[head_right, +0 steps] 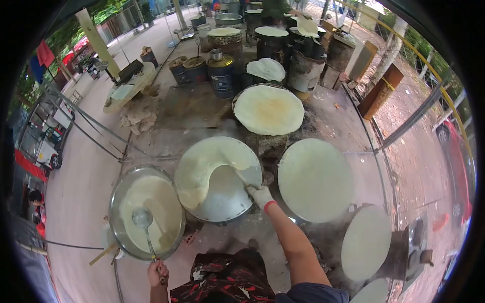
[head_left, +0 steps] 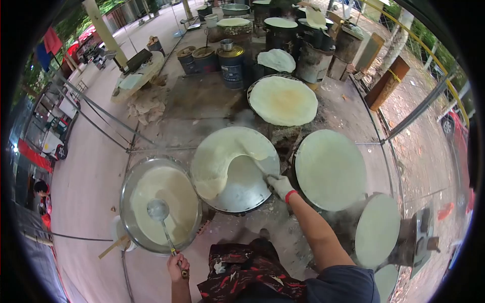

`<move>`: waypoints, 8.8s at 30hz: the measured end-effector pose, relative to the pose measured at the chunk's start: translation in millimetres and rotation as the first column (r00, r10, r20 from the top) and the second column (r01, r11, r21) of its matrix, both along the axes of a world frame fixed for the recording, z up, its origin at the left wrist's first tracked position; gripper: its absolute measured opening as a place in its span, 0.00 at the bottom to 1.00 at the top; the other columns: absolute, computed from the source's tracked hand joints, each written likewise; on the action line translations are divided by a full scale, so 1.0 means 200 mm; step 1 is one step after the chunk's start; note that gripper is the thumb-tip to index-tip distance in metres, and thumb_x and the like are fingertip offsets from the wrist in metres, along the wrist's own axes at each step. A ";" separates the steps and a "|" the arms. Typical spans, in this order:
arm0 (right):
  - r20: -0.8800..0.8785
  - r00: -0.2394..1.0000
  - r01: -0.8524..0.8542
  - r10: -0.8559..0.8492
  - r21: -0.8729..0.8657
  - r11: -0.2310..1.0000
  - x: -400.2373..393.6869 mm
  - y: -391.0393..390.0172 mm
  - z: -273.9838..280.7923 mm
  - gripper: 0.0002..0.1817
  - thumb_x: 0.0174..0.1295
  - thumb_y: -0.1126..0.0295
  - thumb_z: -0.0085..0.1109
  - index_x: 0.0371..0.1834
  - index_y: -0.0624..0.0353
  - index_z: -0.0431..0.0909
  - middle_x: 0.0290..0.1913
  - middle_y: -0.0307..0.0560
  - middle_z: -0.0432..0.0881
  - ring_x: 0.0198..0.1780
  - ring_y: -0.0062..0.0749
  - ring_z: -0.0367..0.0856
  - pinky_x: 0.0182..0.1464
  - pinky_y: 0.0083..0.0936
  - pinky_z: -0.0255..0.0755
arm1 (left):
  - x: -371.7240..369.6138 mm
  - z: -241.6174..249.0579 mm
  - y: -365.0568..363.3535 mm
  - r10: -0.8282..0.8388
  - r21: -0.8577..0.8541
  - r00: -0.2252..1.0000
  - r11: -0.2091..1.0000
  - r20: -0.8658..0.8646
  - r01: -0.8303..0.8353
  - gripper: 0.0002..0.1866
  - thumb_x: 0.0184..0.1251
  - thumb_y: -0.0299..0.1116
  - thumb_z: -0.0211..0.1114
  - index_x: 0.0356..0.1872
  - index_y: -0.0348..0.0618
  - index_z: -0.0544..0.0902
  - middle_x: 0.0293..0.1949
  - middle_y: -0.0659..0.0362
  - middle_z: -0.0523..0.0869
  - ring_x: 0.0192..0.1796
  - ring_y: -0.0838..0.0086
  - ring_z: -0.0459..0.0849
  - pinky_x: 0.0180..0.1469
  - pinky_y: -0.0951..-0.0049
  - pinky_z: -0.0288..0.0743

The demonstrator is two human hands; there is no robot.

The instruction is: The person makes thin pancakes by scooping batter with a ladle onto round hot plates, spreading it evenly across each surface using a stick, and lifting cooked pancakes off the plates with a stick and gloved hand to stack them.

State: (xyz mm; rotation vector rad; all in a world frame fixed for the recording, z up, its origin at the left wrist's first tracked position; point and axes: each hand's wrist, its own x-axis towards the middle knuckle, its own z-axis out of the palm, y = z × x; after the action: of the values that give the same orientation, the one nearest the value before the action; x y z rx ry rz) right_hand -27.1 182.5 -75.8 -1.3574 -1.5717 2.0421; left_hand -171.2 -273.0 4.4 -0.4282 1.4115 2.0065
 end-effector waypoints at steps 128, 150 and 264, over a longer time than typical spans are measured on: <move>0.201 0.948 -0.314 0.249 0.441 0.841 0.25 -0.24 -0.11 0.24 0.62 0.55 0.49 0.56 0.58 0.75 0.49 0.60 0.80 0.54 0.48 0.77 0.57 0.34 0.68 | 0.38 -0.12 0.10 -0.479 0.314 0.789 0.872 0.386 0.376 0.05 0.68 0.31 0.52 0.41 0.44 0.72 0.28 0.61 0.69 0.19 0.80 0.63 0.18 0.82 0.60; -0.027 0.956 0.289 -0.291 -0.063 0.955 0.15 -1.10 0.10 0.21 0.64 0.60 0.53 0.57 0.60 0.75 0.41 0.43 0.82 0.39 0.23 0.76 0.45 0.21 0.71 | -0.19 -0.07 0.49 -0.740 0.504 0.661 0.622 0.127 0.600 0.05 0.69 0.31 0.52 0.38 0.41 0.70 0.20 0.62 0.67 0.12 0.80 0.63 0.11 0.78 0.59; 0.604 -0.641 0.754 -0.473 0.611 -0.242 3.44 -5.55 1.39 0.20 0.44 0.62 0.66 0.39 0.63 0.83 0.35 0.51 0.84 0.35 0.36 0.82 0.39 0.28 0.75 | 2.44 0.16 -0.53 -0.478 0.026 -0.704 -0.818 0.525 0.575 0.15 0.69 0.29 0.54 0.21 0.46 0.64 0.15 0.65 0.61 0.14 0.79 0.60 0.16 0.79 0.55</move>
State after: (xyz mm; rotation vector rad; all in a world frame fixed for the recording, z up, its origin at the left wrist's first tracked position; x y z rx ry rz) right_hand 661.0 -926.6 203.1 -2.5527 0.5296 0.1337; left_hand 317.4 -379.5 37.0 0.6268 1.0053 -0.4886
